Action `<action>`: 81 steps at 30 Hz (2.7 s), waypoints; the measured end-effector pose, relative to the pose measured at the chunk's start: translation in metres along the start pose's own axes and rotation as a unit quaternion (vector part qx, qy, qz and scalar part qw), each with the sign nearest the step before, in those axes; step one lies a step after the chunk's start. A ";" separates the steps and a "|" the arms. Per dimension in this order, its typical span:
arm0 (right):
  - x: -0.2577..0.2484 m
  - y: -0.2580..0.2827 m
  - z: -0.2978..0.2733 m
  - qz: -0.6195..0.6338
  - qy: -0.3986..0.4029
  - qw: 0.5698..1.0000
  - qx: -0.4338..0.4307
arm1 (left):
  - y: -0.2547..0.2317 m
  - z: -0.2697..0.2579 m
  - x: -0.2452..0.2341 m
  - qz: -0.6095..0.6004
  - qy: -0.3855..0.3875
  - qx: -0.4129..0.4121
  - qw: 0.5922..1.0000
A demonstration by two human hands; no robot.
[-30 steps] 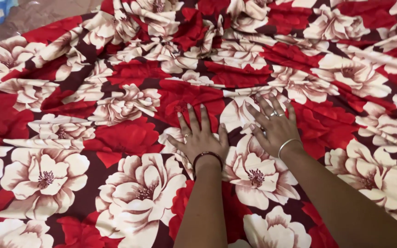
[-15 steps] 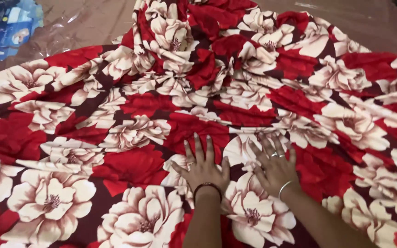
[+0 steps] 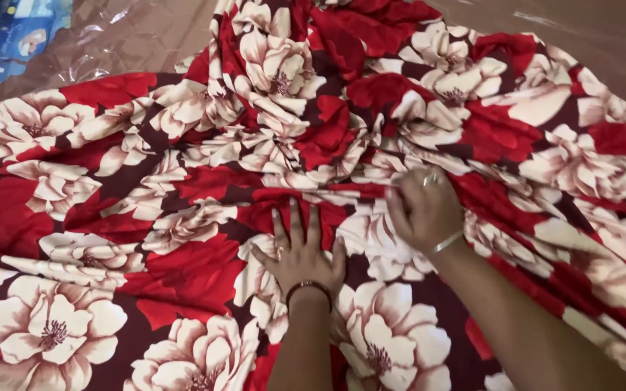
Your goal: The person unfolds a red floral-patterned blanket on a mattress covered with plastic wrap. They smooth the fabric repeatedly with both hands, spreading it across the mattress surface.
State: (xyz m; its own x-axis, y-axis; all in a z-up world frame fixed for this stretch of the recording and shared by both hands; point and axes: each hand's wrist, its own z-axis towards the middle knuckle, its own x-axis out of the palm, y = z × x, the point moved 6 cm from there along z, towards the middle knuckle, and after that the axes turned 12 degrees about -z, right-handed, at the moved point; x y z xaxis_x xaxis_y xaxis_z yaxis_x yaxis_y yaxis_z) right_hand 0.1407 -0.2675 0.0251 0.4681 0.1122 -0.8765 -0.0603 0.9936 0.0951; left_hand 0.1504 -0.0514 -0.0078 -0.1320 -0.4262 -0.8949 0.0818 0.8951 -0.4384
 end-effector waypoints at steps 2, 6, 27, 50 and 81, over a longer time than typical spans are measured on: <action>0.005 -0.009 0.046 0.044 -0.033 0.998 0.038 | -0.001 0.001 -0.001 0.000 0.012 -0.001 1.000; 0.063 -0.016 0.123 0.073 0.294 0.944 0.126 | -0.001 0.007 0.002 0.009 -0.019 0.007 1.000; 0.129 -0.090 0.220 0.035 0.134 0.989 0.056 | 0.002 0.096 0.013 -0.010 -0.036 0.023 0.999; 0.110 -0.089 0.131 -0.074 0.170 0.976 0.112 | 0.010 0.097 0.024 -0.046 -0.083 0.041 0.995; 0.137 -0.134 0.115 -0.230 0.190 0.943 0.147 | 0.054 0.318 -0.127 -0.083 -0.033 -0.155 0.984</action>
State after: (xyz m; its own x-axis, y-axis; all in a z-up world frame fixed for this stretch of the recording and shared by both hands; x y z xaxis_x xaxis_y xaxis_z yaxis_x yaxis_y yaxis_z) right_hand 0.3146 -0.3845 -0.0530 0.0320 -0.2863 -0.9576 0.3457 0.9021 -0.2582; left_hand 0.4860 0.0091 0.0554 -0.0532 -0.5682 -0.8212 -0.2415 0.8052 -0.5415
